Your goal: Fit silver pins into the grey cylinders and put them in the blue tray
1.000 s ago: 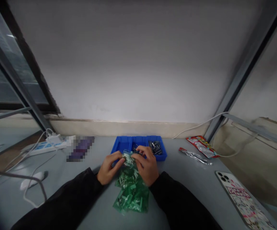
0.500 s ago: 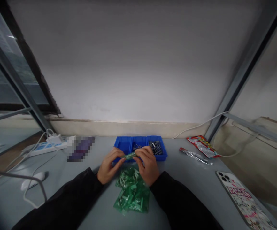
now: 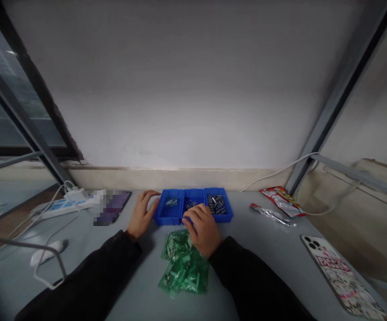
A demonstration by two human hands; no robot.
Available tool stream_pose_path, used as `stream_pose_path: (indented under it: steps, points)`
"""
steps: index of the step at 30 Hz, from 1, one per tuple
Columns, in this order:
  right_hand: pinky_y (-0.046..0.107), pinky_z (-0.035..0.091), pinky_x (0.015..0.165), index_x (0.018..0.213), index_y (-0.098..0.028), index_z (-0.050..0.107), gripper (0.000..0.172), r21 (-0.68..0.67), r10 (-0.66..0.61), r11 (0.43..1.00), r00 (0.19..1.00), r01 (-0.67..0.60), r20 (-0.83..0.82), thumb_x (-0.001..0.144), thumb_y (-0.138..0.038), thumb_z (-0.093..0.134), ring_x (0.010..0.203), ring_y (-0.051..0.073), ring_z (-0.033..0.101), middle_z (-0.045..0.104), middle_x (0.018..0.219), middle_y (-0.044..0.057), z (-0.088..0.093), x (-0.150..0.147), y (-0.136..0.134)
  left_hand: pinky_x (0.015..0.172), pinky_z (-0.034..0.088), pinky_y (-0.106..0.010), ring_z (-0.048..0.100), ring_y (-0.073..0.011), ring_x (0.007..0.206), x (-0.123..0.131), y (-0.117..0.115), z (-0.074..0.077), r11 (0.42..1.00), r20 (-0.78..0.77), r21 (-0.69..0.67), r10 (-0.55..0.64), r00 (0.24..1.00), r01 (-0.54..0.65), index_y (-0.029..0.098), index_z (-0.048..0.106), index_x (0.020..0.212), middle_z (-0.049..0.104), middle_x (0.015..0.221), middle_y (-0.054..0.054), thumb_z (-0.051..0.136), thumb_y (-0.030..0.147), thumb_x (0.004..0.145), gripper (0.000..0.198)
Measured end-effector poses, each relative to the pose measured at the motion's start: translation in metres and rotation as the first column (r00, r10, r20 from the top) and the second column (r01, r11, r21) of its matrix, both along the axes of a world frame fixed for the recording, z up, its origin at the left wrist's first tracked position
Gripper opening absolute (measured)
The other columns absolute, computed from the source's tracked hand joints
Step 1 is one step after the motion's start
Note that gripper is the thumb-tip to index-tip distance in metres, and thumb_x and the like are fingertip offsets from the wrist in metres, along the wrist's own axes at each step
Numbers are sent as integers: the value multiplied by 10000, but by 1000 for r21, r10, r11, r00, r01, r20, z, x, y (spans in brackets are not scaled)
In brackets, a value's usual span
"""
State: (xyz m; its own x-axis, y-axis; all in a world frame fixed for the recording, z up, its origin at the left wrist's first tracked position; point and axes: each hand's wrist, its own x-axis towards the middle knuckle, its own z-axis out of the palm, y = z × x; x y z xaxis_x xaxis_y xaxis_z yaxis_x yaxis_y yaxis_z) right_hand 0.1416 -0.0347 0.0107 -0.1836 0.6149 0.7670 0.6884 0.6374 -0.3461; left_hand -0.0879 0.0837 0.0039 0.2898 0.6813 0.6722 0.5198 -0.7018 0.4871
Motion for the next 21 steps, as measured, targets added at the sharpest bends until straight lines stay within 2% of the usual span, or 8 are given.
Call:
stream_pose_path:
  steps: [3,6,9,12,14,21]
  points:
    - [380,436,842,947,-175,609,130,-52,64,997,996,-60,66,1011,-211,502,870,192,539,642,874,48,-3,0,0,1055,410,-459,509,-254,1155,5,-9,3,994,-69,50,-98,993,101,192,678,1046,579,1188,-106,463,344,1034,264]
    - [362,455,833,1011,-172,618,130,-107,167,983,970,-149,177,986,-288,568,879,194,554,640,891,54,-4,-1,-3,1029,428,-447,512,-250,1138,9,-16,5,983,-103,68,-164,981,171,189,682,1002,583,1180,-107,471,312,1030,246]
    - [370,464,873,1104,-176,628,363,-179,240,964,933,-196,270,885,-454,707,935,213,562,652,966,63,-4,-4,-6,1000,445,-424,528,-238,1102,12,-22,8,967,-101,94,-228,968,237,187,679,977,597,1142,-99,482,262,1022,216]
    - [398,454,908,1141,-193,645,565,-229,262,954,911,-194,320,746,-564,806,982,231,559,667,1012,55,-6,-7,-6,995,448,-418,532,-236,1091,15,-29,10,948,-98,116,-286,953,297,183,680,974,605,1122,-98,494,227,1012,195]
    - [414,447,917,1119,-202,662,576,-246,263,951,906,-186,332,701,-553,843,996,236,557,677,1010,45,-10,-7,-5,1003,444,-427,530,-239,1095,17,-33,10,937,-101,118,-318,943,328,180,683,976,604,1120,-102,498,216,1010,191]
    - [375,461,902,1063,-203,673,502,-327,280,926,927,-191,250,646,-333,919,993,212,559,691,984,7,-18,-8,-1,1015,438,-428,523,-233,1121,21,-40,10,920,-93,84,-375,922,382,172,684,997,587,1148,-110,501,188,1010,184]
